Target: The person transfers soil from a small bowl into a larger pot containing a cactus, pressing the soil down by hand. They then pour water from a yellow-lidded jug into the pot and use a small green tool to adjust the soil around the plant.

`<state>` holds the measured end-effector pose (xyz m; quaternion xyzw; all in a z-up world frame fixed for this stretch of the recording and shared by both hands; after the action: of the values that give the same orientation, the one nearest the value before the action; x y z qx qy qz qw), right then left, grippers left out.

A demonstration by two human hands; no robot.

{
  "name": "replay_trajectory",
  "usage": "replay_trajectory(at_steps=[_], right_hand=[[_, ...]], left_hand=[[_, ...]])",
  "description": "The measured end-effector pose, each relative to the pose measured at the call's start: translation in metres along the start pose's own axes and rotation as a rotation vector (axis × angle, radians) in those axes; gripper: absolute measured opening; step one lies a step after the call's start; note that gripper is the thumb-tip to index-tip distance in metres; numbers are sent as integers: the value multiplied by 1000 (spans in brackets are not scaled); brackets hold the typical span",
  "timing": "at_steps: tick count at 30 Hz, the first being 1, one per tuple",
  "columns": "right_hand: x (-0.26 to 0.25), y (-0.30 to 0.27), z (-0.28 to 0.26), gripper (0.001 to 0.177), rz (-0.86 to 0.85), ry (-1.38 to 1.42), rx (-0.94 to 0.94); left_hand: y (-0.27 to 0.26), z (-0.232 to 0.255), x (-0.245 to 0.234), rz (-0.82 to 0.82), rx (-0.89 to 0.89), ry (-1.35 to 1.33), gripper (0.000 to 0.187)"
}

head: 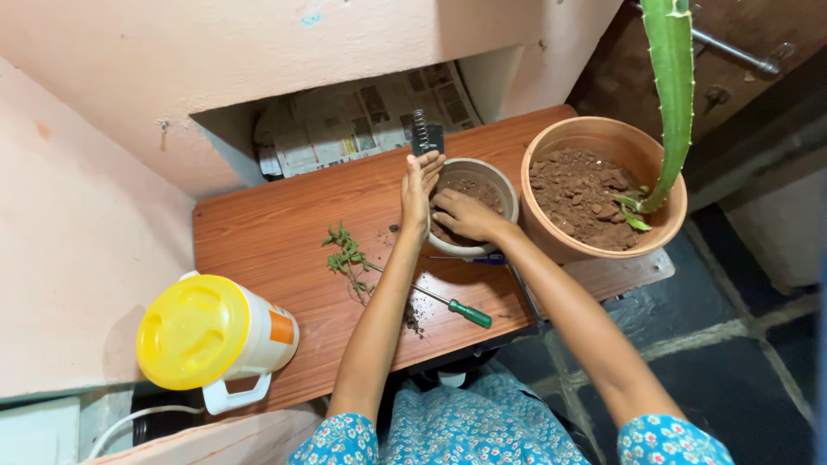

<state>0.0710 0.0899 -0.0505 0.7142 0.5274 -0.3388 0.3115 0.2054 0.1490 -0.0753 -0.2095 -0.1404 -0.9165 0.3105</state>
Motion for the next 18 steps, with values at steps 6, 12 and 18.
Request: replay_trajectory(at_steps=[6,12,18], right_hand=[[-18,-19,-19,35,-127,-207,-42],[-18,-23,-24,40,-130,-197,17],[-18,-23,-27,61,-225,-338,259]], left_hand=[[1,-3,3,-2,13,68,73],[-3,3,8,37,-21,130,73],[-5,3,8,14,-21,88,71]])
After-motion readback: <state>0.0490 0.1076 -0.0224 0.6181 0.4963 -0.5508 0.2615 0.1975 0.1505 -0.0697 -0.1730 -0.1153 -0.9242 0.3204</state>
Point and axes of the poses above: each hand's wrist, its own y-axis towards the middle knuckle, its own x-axis out of the palm, z = x × y, the point moved 1 cm from there along y, towards the middle knuckle, and after that the axes turned 1 degree about -y, right-handed, at the moved point
